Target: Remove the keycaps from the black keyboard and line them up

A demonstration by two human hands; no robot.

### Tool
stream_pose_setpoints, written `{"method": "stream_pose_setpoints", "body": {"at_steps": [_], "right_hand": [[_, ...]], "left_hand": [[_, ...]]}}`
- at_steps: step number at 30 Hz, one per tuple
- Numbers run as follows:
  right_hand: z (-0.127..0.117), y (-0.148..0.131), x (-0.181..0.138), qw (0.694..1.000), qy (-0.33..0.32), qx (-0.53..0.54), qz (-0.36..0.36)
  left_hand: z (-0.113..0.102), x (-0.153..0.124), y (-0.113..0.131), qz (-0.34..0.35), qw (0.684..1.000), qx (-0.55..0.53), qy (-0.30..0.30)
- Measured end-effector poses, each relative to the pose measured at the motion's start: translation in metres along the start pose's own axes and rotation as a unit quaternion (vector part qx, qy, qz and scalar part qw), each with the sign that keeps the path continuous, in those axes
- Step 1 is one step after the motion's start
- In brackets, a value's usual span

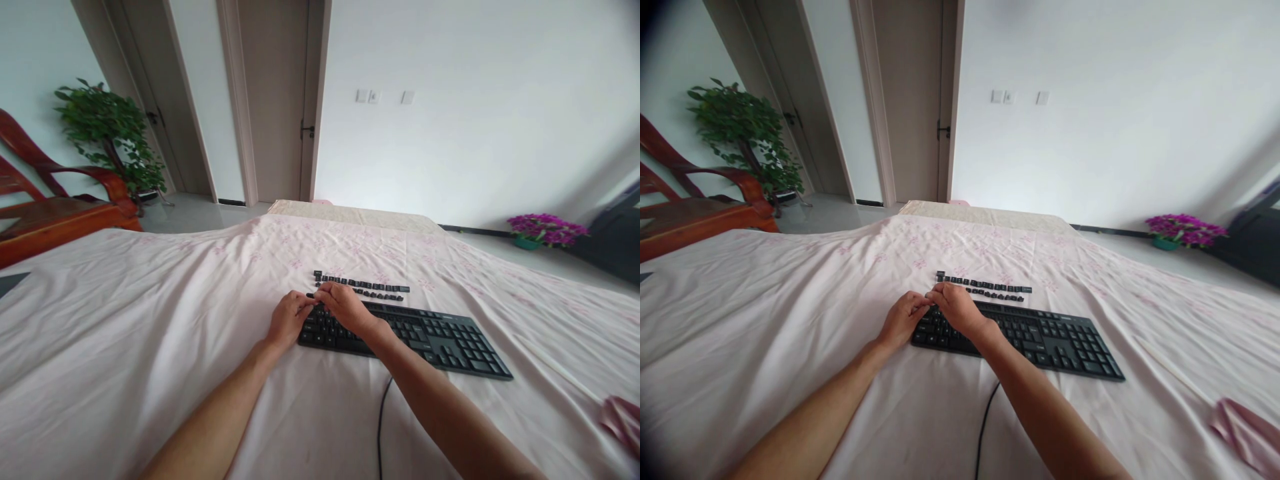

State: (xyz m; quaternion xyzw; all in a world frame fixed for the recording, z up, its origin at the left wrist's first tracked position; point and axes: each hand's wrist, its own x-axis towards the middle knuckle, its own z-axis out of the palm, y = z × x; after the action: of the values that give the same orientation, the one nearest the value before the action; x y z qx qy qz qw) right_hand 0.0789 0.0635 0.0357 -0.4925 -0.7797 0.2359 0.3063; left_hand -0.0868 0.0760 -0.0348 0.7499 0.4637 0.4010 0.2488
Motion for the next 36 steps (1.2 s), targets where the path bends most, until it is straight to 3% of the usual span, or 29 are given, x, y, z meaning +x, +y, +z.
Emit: {"method": "stream_pose_setpoints", "body": {"at_steps": [6,10,14,20,24,28,32,36], "right_hand": [[0.009,0.008,-0.002,0.998,0.033,-0.029,-0.047],[0.015,0.017,-0.008,0.998,0.051,-0.029,-0.027],[0.02,0.024,-0.014,0.997,0.069,-0.008,-0.026],[0.025,0.031,-0.018,0.992,0.091,0.024,-0.079],[0.026,0.033,-0.019,0.983,0.132,0.049,-0.113],[0.025,0.031,-0.019,0.982,0.131,0.05,-0.124],[0.023,0.026,-0.022,0.979,0.123,-0.007,-0.165],[0.016,0.017,-0.025,0.963,0.162,-0.096,-0.19]], "left_hand": [[-0.003,0.0,0.003,0.032,0.998,0.053,-0.02],[-0.003,0.0,0.008,0.049,0.996,0.075,-0.027],[0.0,0.001,0.012,0.043,0.994,0.102,-0.022],[0.002,0.0,0.015,0.024,0.992,0.125,-0.02],[0.001,-0.002,0.018,0.016,0.993,0.116,-0.024],[0.001,-0.003,0.018,-0.005,0.995,0.099,-0.02],[0.004,-0.002,0.011,-0.055,0.997,0.054,-0.012],[0.009,-0.001,0.001,-0.102,0.994,-0.03,-0.002]]}}
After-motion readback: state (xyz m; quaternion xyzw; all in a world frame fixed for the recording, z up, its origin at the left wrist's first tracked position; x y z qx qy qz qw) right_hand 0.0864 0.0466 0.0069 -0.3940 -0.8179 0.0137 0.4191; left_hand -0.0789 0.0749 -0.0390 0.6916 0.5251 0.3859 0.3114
